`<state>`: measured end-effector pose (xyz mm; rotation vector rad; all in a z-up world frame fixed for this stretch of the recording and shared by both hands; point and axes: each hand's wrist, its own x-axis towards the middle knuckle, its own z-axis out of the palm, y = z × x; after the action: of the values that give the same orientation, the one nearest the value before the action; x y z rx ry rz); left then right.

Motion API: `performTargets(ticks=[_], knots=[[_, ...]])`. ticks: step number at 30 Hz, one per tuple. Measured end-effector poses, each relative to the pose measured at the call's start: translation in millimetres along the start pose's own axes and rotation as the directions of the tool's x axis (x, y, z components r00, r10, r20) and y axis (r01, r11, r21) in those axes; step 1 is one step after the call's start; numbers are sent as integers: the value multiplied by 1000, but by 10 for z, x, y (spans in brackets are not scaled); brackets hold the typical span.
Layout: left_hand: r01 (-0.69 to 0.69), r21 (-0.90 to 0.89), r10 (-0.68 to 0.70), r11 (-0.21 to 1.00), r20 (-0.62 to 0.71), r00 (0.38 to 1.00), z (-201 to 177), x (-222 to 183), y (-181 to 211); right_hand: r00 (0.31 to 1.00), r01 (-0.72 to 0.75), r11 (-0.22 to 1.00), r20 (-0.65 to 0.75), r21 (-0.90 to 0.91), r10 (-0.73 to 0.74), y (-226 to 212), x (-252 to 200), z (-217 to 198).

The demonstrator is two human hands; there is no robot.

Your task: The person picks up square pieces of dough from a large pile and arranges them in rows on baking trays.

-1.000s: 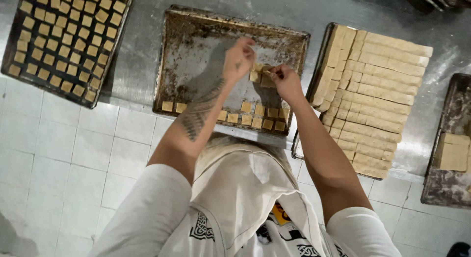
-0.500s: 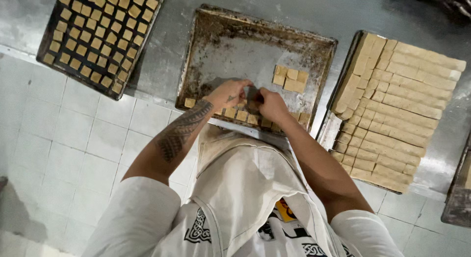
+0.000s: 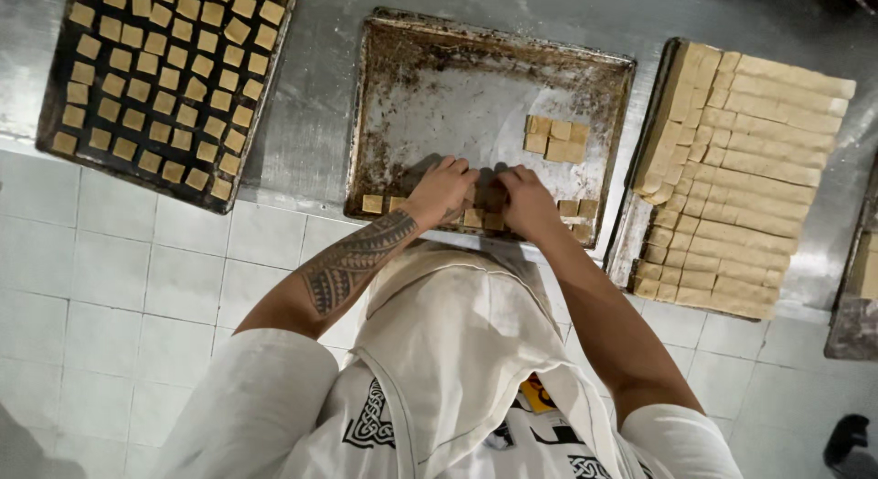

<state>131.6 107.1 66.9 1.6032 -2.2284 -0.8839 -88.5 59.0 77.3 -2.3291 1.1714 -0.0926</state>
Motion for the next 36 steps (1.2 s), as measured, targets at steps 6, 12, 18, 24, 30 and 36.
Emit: performTargets(ticks=[6,12,18,24,30,36], knots=[[-16,-75,9,997,-92,996,-142,219,-32,961,-238,961,-112,138,254,269,-12,-460],[-49,-63,39,997,-157,987,-90,838,138,961,-212,977,-186,-17,205,810,78,-851],[-162,56,171,985,-231,958,120,1526,535,977,-90,987,-205,-135,61,1228,246,-900],[-75,148,80,986,-28,996,166,1920,648,976,86,978,-182,-190,-121,1573,341,-891],[-13,124,21,992,-57,998,143,1984,634,989,96,988,-100,-122,-109,1771,375,-819],[253,-35,-253,967,11,967,-57,2012,768,978,127,988,-156,-82,-139,1708,432,-893]])
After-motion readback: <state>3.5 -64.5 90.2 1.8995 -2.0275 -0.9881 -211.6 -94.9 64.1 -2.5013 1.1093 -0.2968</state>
